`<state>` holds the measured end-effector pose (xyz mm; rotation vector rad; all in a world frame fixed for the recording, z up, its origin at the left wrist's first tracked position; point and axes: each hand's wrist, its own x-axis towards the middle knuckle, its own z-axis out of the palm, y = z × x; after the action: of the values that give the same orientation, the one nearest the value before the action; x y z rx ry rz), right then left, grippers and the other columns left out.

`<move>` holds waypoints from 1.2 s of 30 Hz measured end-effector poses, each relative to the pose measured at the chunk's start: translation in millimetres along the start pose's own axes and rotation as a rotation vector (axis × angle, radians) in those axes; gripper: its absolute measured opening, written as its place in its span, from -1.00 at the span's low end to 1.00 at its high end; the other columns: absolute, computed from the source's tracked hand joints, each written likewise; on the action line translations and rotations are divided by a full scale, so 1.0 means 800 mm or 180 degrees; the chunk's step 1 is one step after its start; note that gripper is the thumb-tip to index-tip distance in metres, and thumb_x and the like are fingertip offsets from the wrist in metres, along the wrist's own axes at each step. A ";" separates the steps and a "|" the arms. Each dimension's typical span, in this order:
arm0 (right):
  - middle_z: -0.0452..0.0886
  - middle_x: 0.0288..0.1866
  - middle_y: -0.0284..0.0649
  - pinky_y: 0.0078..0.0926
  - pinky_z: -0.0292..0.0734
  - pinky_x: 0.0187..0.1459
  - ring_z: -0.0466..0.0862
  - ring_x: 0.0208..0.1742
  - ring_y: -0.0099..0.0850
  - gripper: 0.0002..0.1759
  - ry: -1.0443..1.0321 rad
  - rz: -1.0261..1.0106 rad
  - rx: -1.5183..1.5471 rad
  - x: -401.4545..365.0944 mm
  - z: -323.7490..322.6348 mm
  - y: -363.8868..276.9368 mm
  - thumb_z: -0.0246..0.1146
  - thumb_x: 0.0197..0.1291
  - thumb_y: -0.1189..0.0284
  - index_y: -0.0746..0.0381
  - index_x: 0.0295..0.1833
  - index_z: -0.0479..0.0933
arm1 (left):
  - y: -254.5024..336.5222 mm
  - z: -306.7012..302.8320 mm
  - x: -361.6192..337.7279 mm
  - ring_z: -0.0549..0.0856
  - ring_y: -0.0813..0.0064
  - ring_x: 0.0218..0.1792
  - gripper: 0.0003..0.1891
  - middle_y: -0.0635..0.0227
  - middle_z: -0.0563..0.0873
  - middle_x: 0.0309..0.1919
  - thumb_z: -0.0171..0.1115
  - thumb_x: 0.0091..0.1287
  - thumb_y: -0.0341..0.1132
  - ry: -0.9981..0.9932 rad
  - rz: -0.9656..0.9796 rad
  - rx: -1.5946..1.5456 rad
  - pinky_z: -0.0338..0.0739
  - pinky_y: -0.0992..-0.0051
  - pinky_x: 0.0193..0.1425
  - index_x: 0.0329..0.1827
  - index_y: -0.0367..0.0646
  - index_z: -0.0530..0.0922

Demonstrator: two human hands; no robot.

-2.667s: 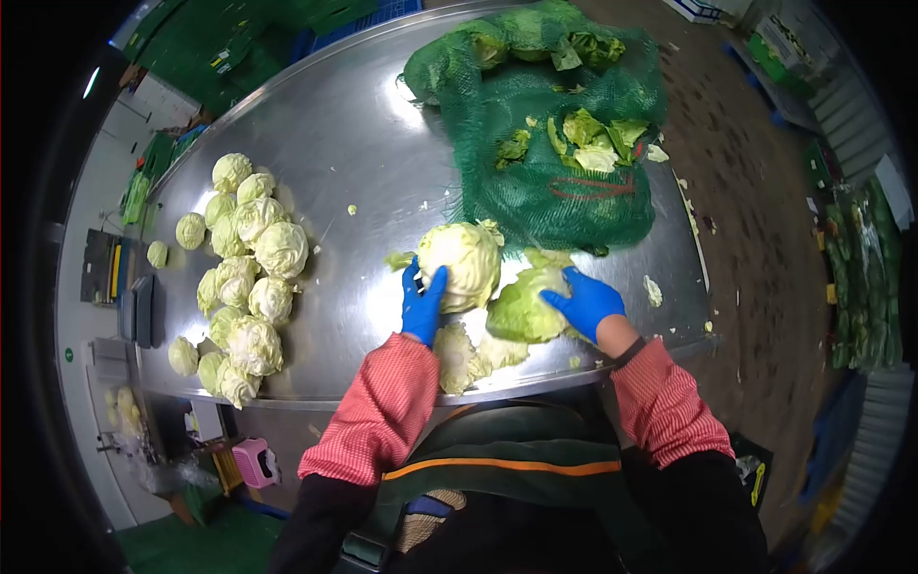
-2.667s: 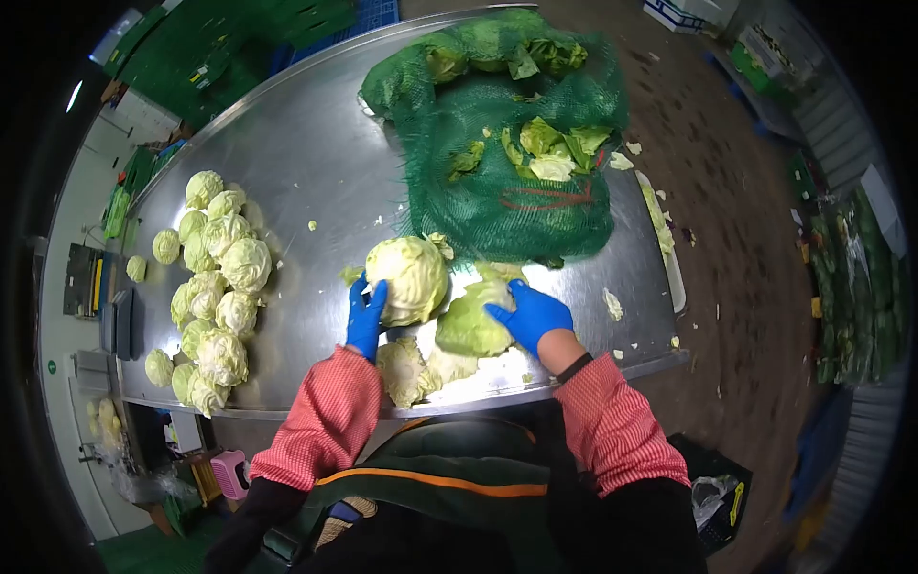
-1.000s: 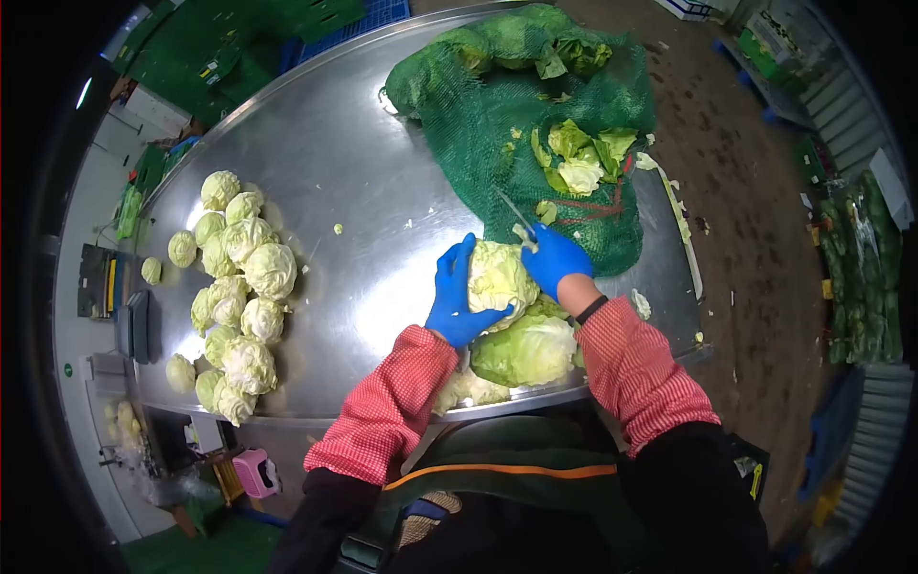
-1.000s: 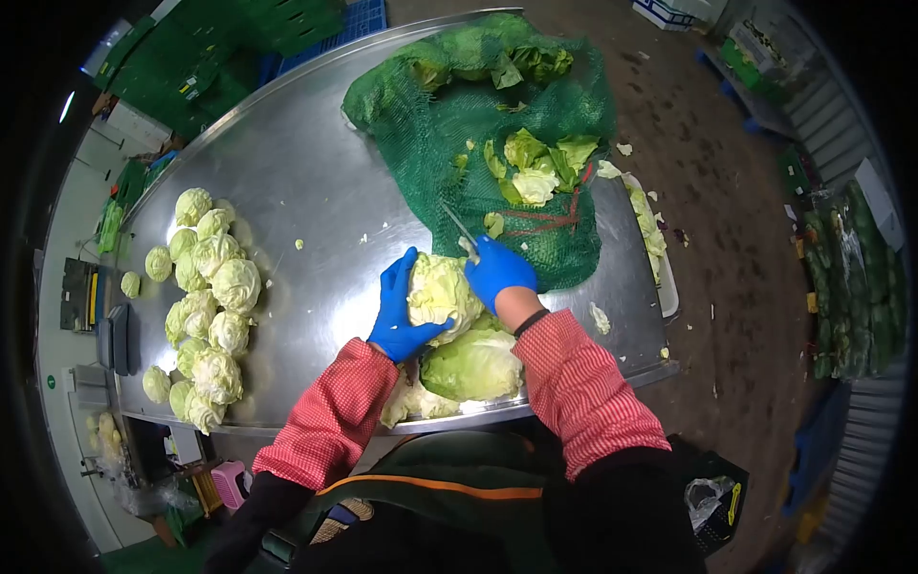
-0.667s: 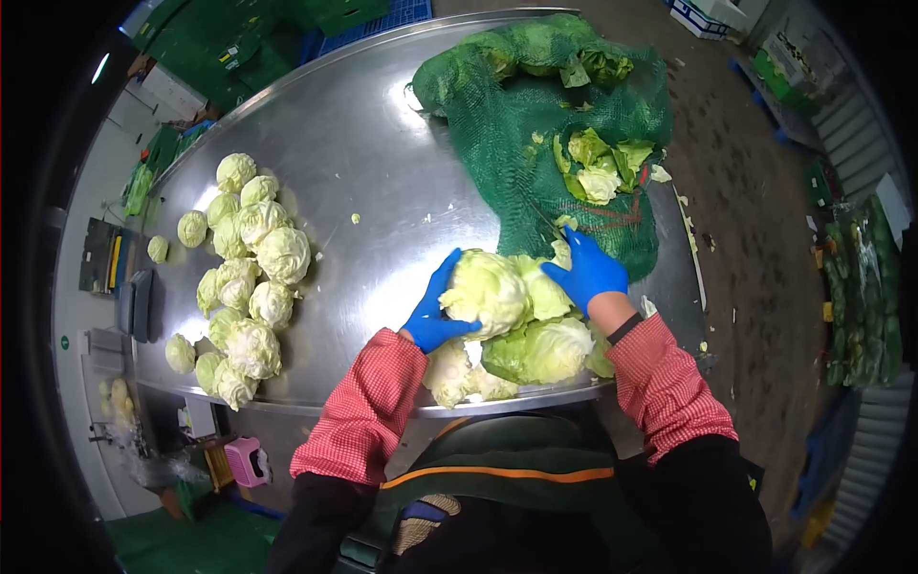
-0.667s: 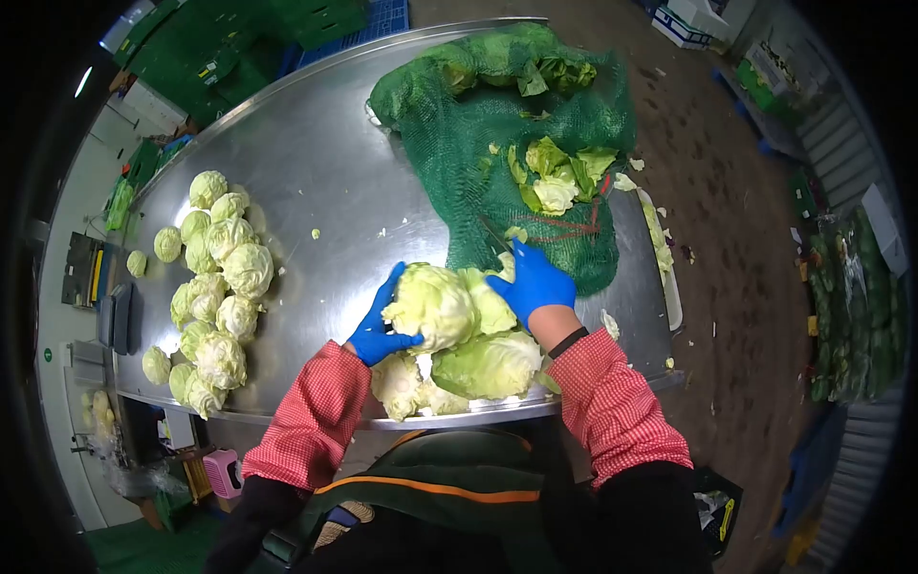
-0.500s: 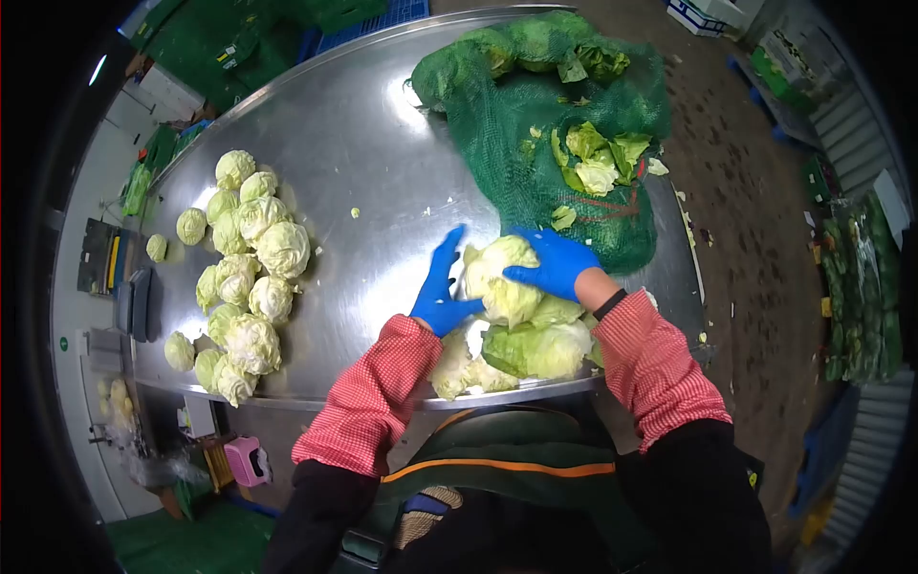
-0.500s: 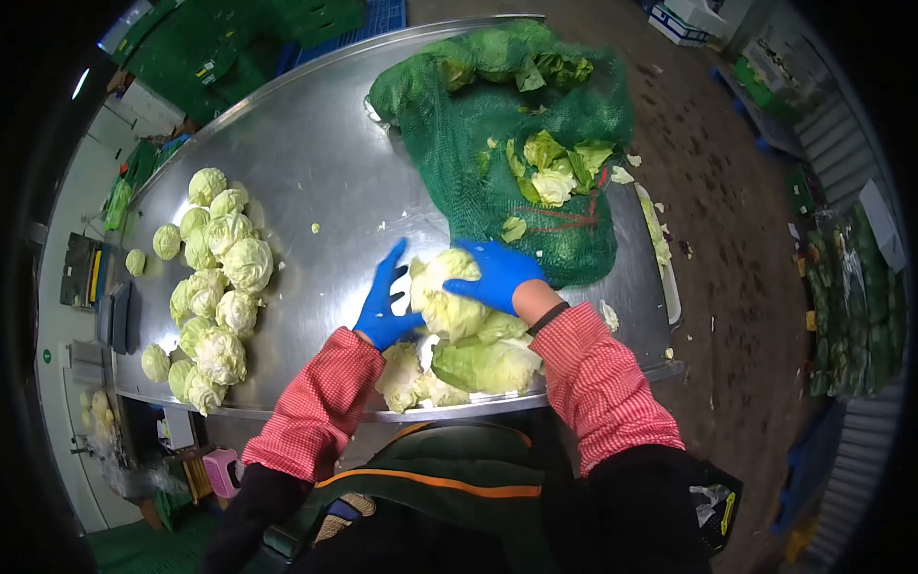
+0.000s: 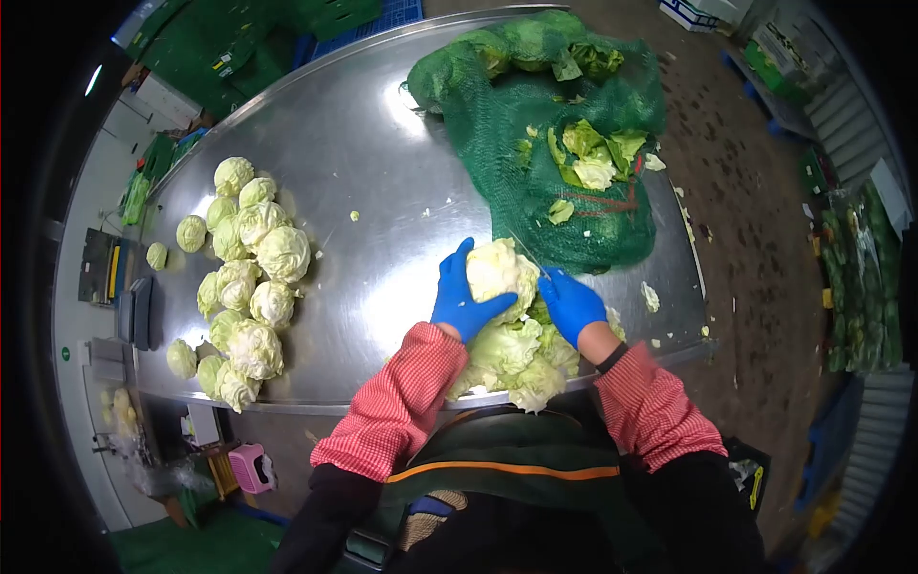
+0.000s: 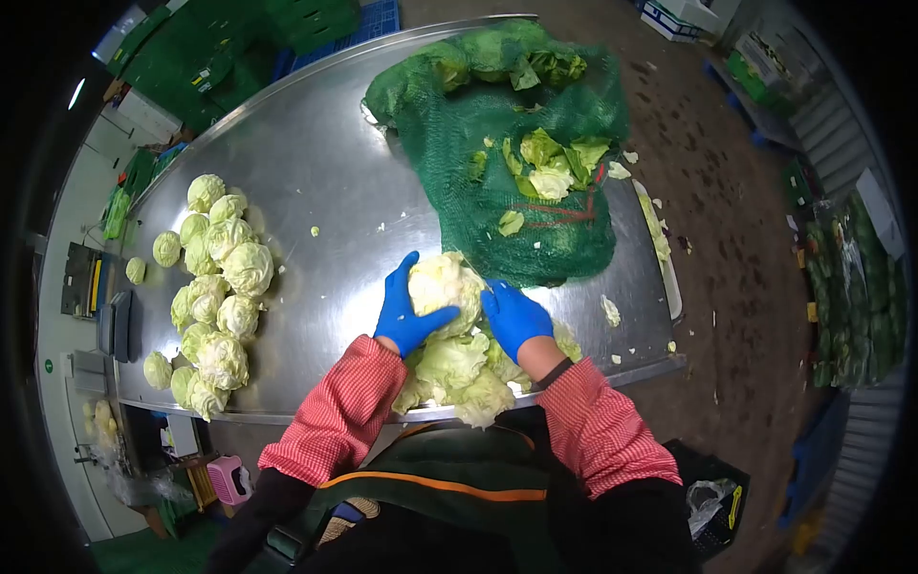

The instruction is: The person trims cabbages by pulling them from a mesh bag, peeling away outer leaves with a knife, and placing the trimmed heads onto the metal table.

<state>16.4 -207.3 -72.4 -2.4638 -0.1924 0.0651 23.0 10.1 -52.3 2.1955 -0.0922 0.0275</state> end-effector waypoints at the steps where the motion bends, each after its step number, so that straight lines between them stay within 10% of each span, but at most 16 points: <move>1: 0.64 -0.13 -0.01 -0.11 0.57 -0.30 0.66 -0.31 -0.03 -0.60 0.0377 -0.0335 -0.0352 -0.007 -0.023 -0.017 0.01 0.41 0.15 0.21 0.08 0.54 | 0.001 0.004 0.005 0.46 -0.02 0.21 0.13 -0.08 0.41 0.16 0.62 -0.17 0.01 -0.0021 -0.0104 -0.0039 0.40 0.16 0.31 0.47 -0.19 0.15; 13: 0.68 -0.18 0.02 -0.07 0.60 -0.18 0.70 -0.17 0.01 -0.74 -0.0621 0.0422 -0.1069 0.067 -0.002 0.034 -0.01 0.32 0.33 0.21 -0.10 0.55 | 0.003 0.011 0.035 0.53 -0.06 0.13 0.16 -0.11 0.44 0.10 0.60 -0.21 0.12 -0.0359 -0.0077 0.0413 0.47 0.11 0.23 0.46 -0.15 0.17; 16: 0.60 0.12 0.00 -0.11 0.59 -0.04 0.66 0.01 -0.02 -0.64 -0.1369 0.0169 -0.0958 0.075 -0.093 -0.056 0.01 0.33 0.25 0.23 0.08 0.50 | 0.001 0.001 0.028 0.45 0.10 0.23 0.15 -0.04 0.40 0.16 0.63 -0.16 -0.02 -0.0355 -0.0271 -0.0053 0.35 0.20 0.36 0.49 -0.16 0.12; 22: 0.53 0.22 -0.03 -0.13 0.53 0.10 0.63 0.07 -0.03 -0.36 -0.0384 0.0217 -0.0519 0.084 -0.028 -0.056 0.09 0.25 0.09 0.17 0.38 0.31 | -0.032 -0.014 0.011 0.32 0.20 0.37 0.17 0.08 0.32 0.34 0.65 -0.15 -0.14 -0.0523 0.0135 -0.0743 0.21 0.27 0.47 0.52 -0.17 0.07; 30: 0.65 0.00 0.00 -0.09 0.57 -0.04 0.66 -0.05 -0.01 -0.57 -0.0537 0.1058 -0.0703 0.085 0.010 0.012 0.08 0.27 0.14 0.09 0.16 0.49 | -0.050 -0.037 -0.022 0.28 0.21 0.42 0.16 0.10 0.29 0.38 0.61 -0.08 -0.30 -0.0562 -0.0231 -0.1913 0.17 0.24 0.50 0.56 -0.04 -0.02; 36: 0.57 0.17 -0.04 -0.17 0.51 0.12 0.59 0.13 -0.04 -0.29 -0.0304 -0.0152 -0.0246 0.063 -0.057 -0.090 0.21 0.17 -0.13 0.05 0.33 0.40 | -0.055 -0.068 -0.004 0.19 0.29 0.48 0.19 0.15 0.19 0.47 0.60 -0.07 -0.39 -0.1395 -0.0293 -0.1747 0.12 0.26 0.52 0.59 -0.03 -0.07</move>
<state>61.8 -171.6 8.4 -2.5335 -0.3000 0.1578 24.3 80.0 -56.0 1.6227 -0.2161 -0.4778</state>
